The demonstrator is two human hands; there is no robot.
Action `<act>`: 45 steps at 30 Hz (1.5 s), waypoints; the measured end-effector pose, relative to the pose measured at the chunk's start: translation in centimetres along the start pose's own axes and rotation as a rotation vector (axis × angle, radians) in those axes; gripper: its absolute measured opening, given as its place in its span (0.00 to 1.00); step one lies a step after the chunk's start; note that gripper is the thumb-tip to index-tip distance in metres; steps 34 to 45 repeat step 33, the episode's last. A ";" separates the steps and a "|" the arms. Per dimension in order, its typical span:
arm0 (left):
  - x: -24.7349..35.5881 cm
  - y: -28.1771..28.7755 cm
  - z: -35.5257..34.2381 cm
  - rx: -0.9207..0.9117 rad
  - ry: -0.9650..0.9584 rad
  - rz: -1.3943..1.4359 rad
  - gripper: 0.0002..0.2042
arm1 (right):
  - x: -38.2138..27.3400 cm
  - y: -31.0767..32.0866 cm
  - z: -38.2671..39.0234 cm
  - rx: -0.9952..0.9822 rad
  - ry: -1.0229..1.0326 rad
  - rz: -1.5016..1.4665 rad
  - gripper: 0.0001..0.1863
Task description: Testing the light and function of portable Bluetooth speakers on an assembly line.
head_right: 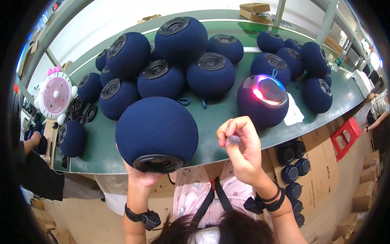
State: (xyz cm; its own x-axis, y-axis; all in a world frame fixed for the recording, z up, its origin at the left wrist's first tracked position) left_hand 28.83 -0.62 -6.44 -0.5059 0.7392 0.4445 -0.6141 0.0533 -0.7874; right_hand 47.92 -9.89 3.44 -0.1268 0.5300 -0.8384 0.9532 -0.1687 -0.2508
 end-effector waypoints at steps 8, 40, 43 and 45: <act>-3.4 5.1 -3.9 -0.087 -0.126 -0.616 0.41 | 0.9 -2.3 -0.9 -0.187 -0.085 0.124 0.58; -5.4 -10.1 0.5 -1.050 0.081 0.054 0.42 | -3.3 -0.9 0.5 -0.139 0.437 0.486 0.56; -5.4 -10.1 0.5 -1.050 0.081 0.054 0.42 | -3.3 -0.9 0.5 -0.139 0.437 0.486 0.56; -5.4 -10.1 0.5 -1.050 0.081 0.054 0.42 | -3.3 -0.9 0.5 -0.139 0.437 0.486 0.56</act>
Point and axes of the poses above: each hand's wrist, its own z-axis away from the middle knuckle, its own y-axis out of the back of the hand, x = y × z, the point moved 8 cm from there along -z, towards the middle knuckle, and after that the axes turned 10 degrees about -z, right-handed, at the moved point
